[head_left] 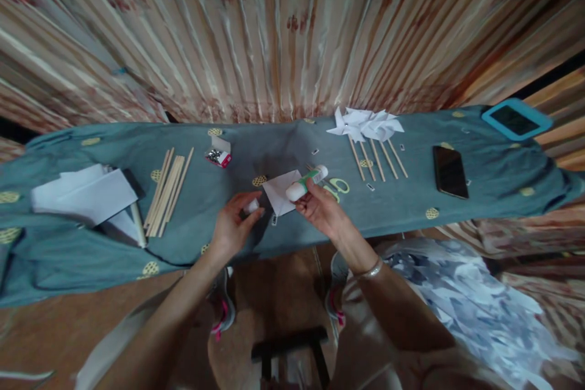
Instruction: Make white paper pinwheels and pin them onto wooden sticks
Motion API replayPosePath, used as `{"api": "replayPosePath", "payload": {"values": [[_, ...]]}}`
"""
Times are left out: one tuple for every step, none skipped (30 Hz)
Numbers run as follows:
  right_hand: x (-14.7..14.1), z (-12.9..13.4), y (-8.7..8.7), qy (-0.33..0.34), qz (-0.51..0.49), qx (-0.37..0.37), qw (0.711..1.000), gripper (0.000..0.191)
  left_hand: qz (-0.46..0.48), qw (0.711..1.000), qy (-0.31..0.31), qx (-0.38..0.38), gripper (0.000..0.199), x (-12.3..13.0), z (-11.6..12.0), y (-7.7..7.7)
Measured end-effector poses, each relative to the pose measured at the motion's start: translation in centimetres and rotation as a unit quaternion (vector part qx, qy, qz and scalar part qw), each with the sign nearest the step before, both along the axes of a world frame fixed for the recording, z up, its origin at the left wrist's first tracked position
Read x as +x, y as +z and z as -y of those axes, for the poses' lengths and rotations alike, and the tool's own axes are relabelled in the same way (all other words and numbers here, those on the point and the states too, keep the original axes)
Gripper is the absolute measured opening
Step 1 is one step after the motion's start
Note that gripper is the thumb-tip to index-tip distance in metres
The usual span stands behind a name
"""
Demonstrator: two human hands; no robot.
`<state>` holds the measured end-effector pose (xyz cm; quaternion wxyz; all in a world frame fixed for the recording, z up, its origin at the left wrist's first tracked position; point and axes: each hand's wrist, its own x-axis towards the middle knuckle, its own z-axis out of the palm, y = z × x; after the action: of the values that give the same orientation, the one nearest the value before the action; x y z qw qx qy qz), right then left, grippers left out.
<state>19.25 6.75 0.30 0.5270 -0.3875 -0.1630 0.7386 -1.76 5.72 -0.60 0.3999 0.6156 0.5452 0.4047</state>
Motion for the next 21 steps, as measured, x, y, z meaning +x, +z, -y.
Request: {"api": "replayPosePath", "payload": {"values": [[-0.1,0.0,0.0,0.006,-0.015,-0.012,1.000,0.039,-0.052,0.998,-0.015,0.032,0.034,-0.4,-0.2,-0.2],[-0.2,-0.1,0.1,0.012,-0.026,-0.022,0.999,0.041,-0.095,0.993,-0.030,0.055,0.034,-0.8,-0.3,-0.4],[-0.3,-0.1,0.1,0.018,-0.035,-0.031,0.999,0.041,-0.128,0.988,-0.042,0.074,0.035,-1.0,-0.5,-0.6],[-0.3,-0.1,0.2,0.022,-0.040,-0.035,0.998,0.041,-0.155,0.982,-0.051,0.093,0.035,-1.2,-0.6,-0.8],[-0.4,-0.1,0.2,0.027,-0.039,-0.035,0.998,0.038,-0.178,0.976,-0.058,0.112,0.035,-1.3,-0.8,-1.1],[-0.3,-0.1,0.2,0.032,-0.035,-0.031,0.998,0.036,-0.199,0.969,-0.063,0.129,0.035,-1.4,-1.0,-1.3],[-0.3,-0.1,0.1,0.032,-0.027,-0.022,0.999,0.033,-0.218,0.963,-0.069,0.143,0.034,-1.4,-1.2,-1.5],[-0.1,-0.1,0.1,0.030,-0.017,-0.012,0.999,0.031,-0.236,0.957,-0.076,0.153,0.034,-1.4,-1.3,-1.7],[0.1,-0.1,0.0,0.025,-0.003,-0.001,1.000,0.031,-0.251,0.951,-0.083,0.160,0.034,-1.3,-1.5,-1.9],[0.3,-0.2,0.0,0.019,0.014,0.010,1.000,0.031,-0.263,0.946,-0.089,0.166,0.034,-1.3,-1.6,-2.0],[0.5,-0.2,-0.1,0.014,0.033,0.020,0.999,0.031,-0.275,0.941,-0.091,0.175,0.034,-1.3,-1.7,-2.0],[0.7,-0.2,-0.1,0.010,0.055,0.029,0.998,0.031,-0.287,0.935,-0.090,0.188,0.034,-1.2,-1.7,-1.9],[0.9,-0.3,-0.1,0.006,0.079,0.040,0.996,0.031,-0.300,0.928,-0.083,0.206,0.034,-1.2,-1.6,-1.8],[1.0,-0.4,-0.1,0.003,0.104,0.052,0.993,0.031,-0.314,0.919,-0.074,0.226,0.034,-1.1,-1.4,-1.6],[1.2,-0.4,-0.1,0.000,0.132,0.066,0.989,0.031,-0.327,0.910,-0.066,0.247,0.034,-0.9,-1.2,-1.4],[1.3,-0.5,-0.1,-0.005,0.163,0.081,0.983,0.031,-0.338,0.902,-0.062,0.262,0.033,-0.7,-0.8,-1.2],[1.3,-0.6,-0.1,-0.011,0.196,0.098,0.975,0.031,-0.343,0.897,-0.067,0.272,0.034,-0.4,-0.5,-1.0],[1.4,-0.7,-0.2,-0.017,0.233,0.115,0.965,0.030,-0.341,0.895,-0.082,0.276,0.035,0.1,0.0,-0.8],[1.4,-0.8,-0.2,-0.023,0.270,0.131,0.954,0.030,-0.336,0.895,-0.101,0.278,0.035,0.5,0.4,-0.7],[1.4,-1.0,-0.3,-0.029,0.305,0.145,0.941,0.031,-0.330,0.894,-0.126,0.276,0.035,1.0,0.9,-0.7],[1.4,-1.1,-0.5,-0.032,0.333,0.155,0.930,0.033,-0.326,0.894,-0.150,0.269,0.035,1.6,1.3,-0.7]]}}
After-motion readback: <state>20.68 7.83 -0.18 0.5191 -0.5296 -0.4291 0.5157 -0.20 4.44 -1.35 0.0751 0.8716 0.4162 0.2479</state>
